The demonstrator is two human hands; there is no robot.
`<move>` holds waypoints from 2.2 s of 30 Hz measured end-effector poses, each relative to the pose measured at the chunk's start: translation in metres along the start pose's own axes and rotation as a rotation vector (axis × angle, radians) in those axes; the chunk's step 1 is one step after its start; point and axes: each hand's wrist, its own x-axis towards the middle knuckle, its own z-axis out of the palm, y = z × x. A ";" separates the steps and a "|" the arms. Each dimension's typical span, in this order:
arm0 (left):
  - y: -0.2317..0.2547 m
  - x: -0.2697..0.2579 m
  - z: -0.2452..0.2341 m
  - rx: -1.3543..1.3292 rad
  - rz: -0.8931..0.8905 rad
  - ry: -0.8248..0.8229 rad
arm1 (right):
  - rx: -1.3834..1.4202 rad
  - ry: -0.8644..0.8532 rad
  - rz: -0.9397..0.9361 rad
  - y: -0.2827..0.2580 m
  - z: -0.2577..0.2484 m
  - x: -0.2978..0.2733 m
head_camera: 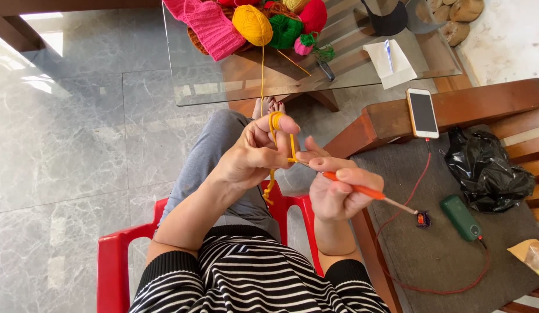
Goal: The person is using a crochet hook to knit or crochet with yellow yarn while sitting in a chair.
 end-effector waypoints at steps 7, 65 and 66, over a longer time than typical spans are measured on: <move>0.003 0.001 0.016 0.068 -0.032 0.004 | 0.222 0.034 0.240 -0.008 -0.004 0.011; 0.093 -0.062 -0.139 1.132 -0.354 -0.006 | 0.218 0.852 0.954 0.027 -0.073 -0.028; 0.086 -0.065 -0.143 1.276 -0.216 0.101 | 0.210 0.845 0.987 0.029 -0.071 -0.027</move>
